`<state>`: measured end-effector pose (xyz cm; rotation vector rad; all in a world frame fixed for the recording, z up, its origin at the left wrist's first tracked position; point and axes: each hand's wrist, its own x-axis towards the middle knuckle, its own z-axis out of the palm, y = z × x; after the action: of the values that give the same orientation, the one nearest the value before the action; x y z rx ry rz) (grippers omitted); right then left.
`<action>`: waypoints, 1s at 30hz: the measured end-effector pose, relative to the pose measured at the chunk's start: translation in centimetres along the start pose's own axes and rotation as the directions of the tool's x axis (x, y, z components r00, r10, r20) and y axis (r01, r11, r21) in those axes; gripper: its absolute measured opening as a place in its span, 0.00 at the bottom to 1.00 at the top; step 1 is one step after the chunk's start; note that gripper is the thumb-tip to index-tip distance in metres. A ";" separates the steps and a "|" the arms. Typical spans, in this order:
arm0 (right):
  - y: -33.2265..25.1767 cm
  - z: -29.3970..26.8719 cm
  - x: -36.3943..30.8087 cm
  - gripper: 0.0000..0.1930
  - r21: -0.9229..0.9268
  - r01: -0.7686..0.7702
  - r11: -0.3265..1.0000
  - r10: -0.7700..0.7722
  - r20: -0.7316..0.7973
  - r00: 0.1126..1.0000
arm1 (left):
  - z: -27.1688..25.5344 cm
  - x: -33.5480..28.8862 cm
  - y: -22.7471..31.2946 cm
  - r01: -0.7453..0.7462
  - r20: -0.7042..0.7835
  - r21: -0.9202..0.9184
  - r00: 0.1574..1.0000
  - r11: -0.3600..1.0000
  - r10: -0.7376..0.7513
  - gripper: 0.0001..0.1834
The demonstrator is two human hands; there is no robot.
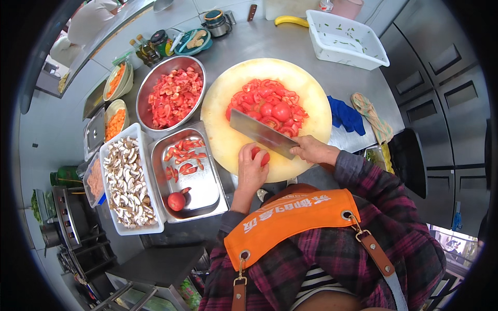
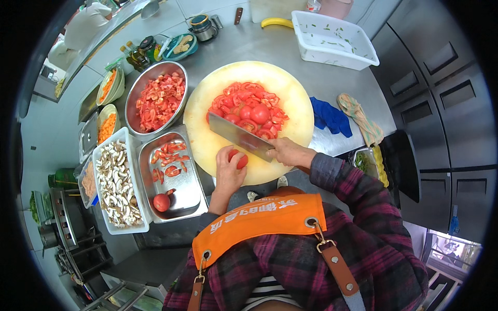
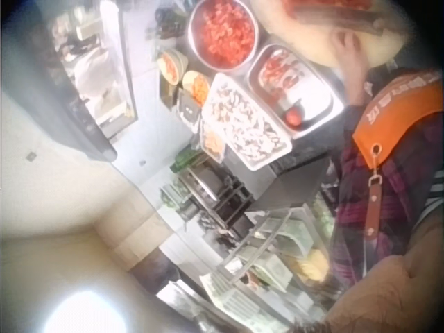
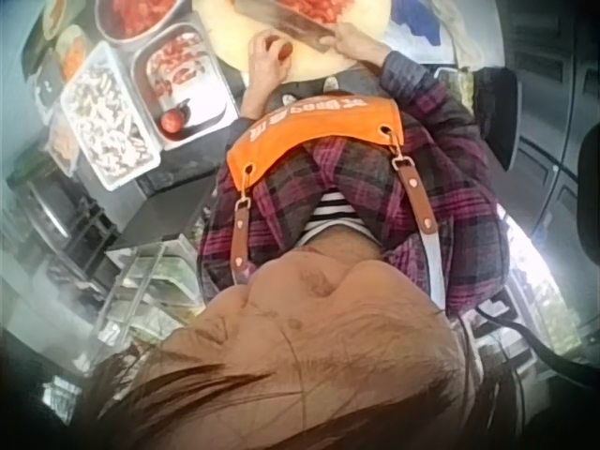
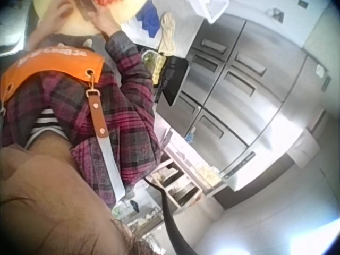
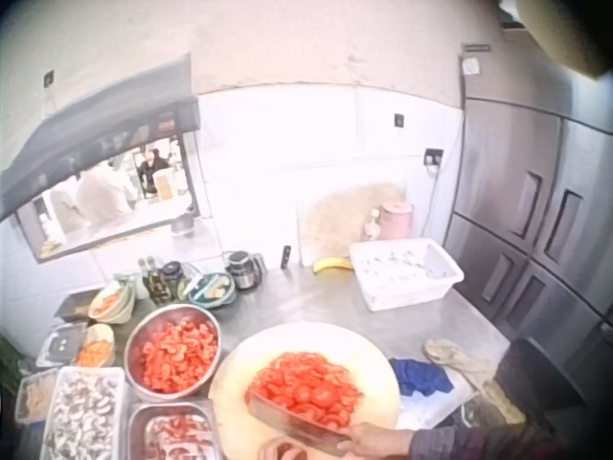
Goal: The person repeatedly slices tomatoes into small pieces on a cutting board using a cleaver. The diced tomatoes accumulate on the board and in a nearby metal bowl. The person handles whole tomatoes and the cleaver throughout the clip.
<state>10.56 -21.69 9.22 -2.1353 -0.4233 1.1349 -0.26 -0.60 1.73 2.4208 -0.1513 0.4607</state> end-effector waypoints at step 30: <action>-2.9 -0.1 1.6 0.16 -0.233 0.387 0.892 -0.425 -0.143 0.894 | -2.0 -0.5 -2.4 0.210 -0.017 -0.268 0.975 0.940 -0.222 0.14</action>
<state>11.59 -18.76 10.30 -2.1591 -0.8810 0.6644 -0.72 2.49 1.56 2.1314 0.0708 0.3711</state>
